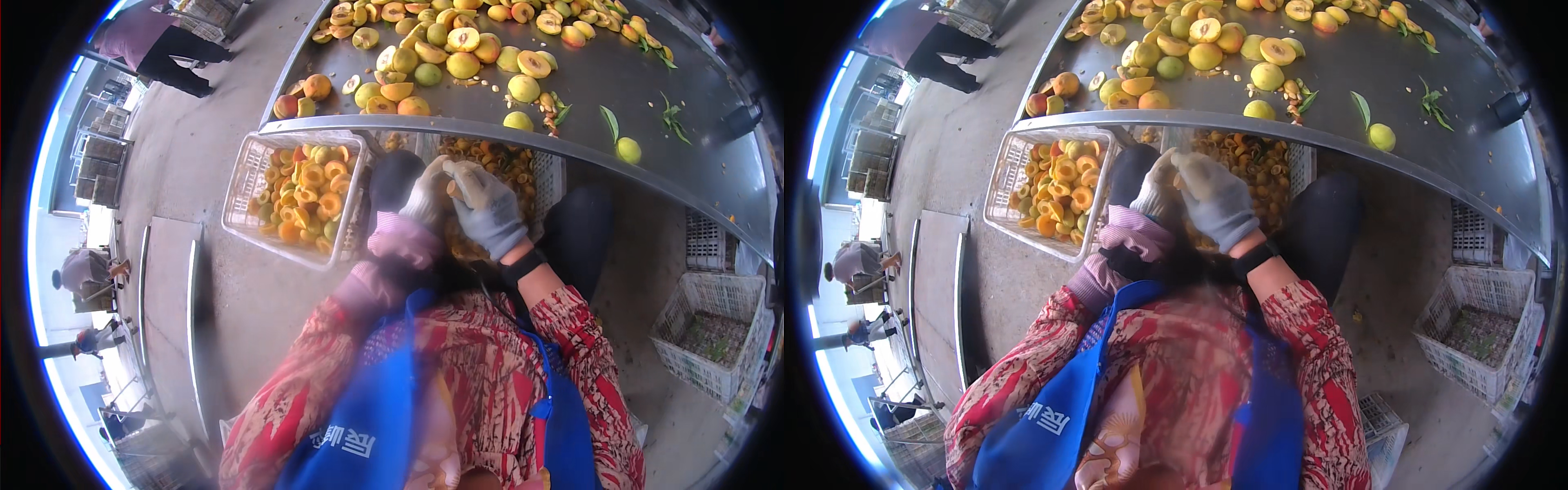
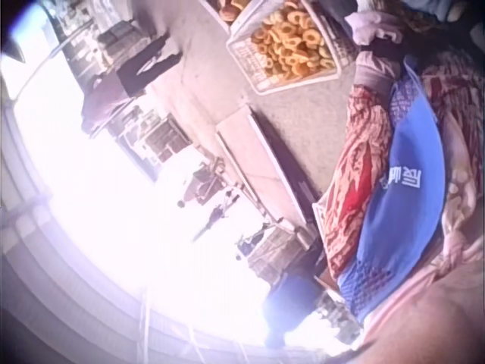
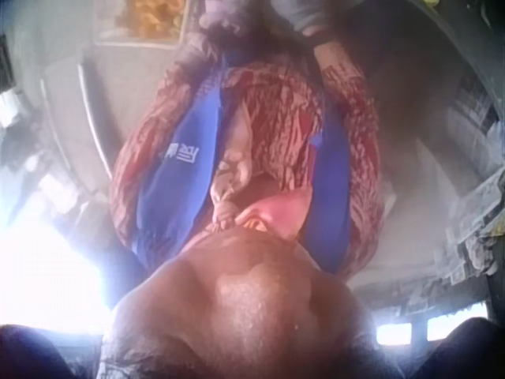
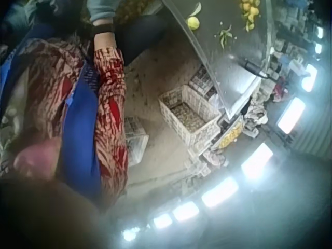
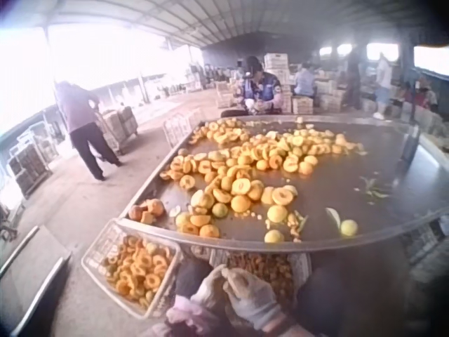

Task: The recorder is sitting at a sorting table, picking up halved peaches, and using a small tool to remove the pits.

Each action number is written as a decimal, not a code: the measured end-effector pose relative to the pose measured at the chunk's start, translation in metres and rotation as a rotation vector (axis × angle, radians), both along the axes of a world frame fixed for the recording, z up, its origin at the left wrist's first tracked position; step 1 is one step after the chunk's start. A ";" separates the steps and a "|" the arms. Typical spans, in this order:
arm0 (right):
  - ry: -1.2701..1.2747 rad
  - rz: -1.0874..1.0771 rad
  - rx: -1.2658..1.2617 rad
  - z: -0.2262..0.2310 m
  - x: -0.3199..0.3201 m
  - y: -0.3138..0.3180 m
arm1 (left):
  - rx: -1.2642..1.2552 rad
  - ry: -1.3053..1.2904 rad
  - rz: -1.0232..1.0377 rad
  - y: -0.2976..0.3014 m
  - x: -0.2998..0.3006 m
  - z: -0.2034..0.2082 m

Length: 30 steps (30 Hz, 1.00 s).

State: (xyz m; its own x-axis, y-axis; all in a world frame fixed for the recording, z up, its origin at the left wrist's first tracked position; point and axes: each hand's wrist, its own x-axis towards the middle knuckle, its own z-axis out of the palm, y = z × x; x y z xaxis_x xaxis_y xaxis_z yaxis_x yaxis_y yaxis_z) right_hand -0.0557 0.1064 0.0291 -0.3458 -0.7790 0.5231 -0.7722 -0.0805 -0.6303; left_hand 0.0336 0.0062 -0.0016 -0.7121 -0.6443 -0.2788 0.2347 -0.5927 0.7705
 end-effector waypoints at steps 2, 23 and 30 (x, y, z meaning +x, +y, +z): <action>0.008 0.018 0.001 -0.005 0.006 0.003 | 0.092 -0.066 0.042 -0.005 -0.001 -0.008; -0.535 -0.217 0.363 0.017 0.031 0.052 | 0.299 0.293 -0.073 0.008 -0.009 0.020; -0.432 -0.145 0.258 -0.009 0.012 0.021 | -0.227 0.120 0.096 0.004 -0.019 0.007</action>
